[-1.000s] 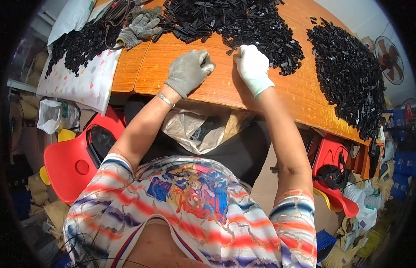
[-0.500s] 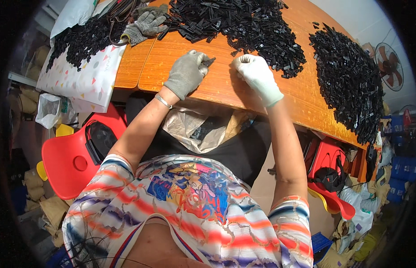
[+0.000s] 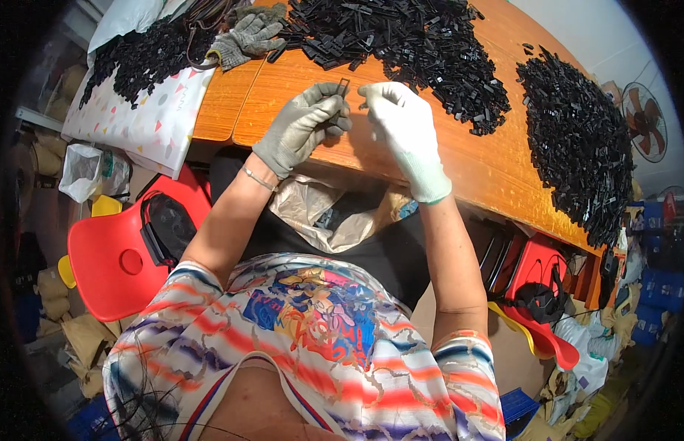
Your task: Assembling small black plastic components by snapping them together on a workbench.
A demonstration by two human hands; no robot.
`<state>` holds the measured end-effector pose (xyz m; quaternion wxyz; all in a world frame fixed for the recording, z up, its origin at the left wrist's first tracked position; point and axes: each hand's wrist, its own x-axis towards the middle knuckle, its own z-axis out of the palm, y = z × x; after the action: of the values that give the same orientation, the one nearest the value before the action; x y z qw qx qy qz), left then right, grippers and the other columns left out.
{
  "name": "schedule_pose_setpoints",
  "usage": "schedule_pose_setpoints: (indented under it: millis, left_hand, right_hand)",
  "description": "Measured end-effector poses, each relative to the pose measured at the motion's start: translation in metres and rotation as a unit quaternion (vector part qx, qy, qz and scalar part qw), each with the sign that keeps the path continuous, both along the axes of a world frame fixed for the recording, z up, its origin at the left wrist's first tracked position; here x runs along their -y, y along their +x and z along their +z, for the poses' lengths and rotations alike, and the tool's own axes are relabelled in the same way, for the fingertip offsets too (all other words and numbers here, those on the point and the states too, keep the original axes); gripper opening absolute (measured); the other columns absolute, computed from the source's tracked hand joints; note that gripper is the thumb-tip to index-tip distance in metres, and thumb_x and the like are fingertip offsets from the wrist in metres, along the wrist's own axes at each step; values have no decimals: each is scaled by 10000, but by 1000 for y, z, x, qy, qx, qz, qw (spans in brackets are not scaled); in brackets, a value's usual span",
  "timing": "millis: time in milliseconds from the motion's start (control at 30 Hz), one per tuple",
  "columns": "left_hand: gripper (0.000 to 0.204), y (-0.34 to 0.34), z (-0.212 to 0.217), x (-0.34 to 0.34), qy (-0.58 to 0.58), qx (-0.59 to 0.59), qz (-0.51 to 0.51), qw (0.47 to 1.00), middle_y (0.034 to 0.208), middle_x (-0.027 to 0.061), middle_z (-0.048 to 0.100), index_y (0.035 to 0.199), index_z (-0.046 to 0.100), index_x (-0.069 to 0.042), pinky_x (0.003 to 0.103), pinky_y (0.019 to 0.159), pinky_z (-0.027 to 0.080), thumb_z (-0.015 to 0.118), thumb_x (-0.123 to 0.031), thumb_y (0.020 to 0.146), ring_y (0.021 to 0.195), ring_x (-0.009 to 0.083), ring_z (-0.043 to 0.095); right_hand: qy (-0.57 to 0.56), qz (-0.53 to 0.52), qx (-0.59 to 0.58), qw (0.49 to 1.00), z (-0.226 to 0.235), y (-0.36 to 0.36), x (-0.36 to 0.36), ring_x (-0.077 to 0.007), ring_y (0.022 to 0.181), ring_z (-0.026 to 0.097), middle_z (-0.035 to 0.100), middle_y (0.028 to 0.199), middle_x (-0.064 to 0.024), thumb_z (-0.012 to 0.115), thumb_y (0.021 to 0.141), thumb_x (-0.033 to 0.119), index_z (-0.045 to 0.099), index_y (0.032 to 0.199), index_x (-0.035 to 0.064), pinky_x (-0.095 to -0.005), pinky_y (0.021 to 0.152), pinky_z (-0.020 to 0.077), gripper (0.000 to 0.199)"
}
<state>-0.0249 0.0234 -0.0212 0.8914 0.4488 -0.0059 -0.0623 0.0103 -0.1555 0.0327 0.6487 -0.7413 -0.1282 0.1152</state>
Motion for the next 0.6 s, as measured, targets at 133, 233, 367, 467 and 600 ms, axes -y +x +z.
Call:
schedule_pose_setpoints:
  millis: [133,233,367,467,600]
  left_hand:
    - [236,-1,-4,-3,-114,-6,-50,992,928,46,595,1174,519,-29,196,619,461,484,-174,991,720,95,566]
    - [277,0,-8,0,-131,-27,-28,991,900,32,585,1229,505,-51,179,623,447,437,-208,1012,709,83,535]
    - [220,-6,-4,1,-112,-38,-14,993,855,9,538,1127,516,-76,162,544,375,413,-237,1018,637,57,462]
    - [164,-11,2,2,-82,-27,-4,996,828,-4,507,1031,498,-106,158,487,314,411,-246,1018,598,39,414]
    - [125,-16,11,5,-10,-7,20,1000,791,-14,493,993,495,-124,140,480,308,421,-223,1010,567,25,392]
  right_hand:
    - [71,6,-14,997,4,-1,-10,-56,650,548,637,834,-22,599,912,167,652,1065,-1,-195,594,439,233]
    - [77,-2,-4,997,4,-1,-17,-61,669,563,644,846,-28,600,906,132,647,1084,-6,-201,605,451,230]
    - [38,-23,12,999,2,-5,-28,-72,704,586,654,865,-37,601,902,109,642,1096,-12,-211,635,472,233]
    - [23,-41,36,998,-2,-5,-35,-85,739,611,672,915,-61,603,901,103,643,1101,-12,-216,647,487,233]
    - [59,-66,41,995,-3,-6,-42,-89,753,623,687,933,-78,607,902,99,642,1101,-16,-212,642,493,233]
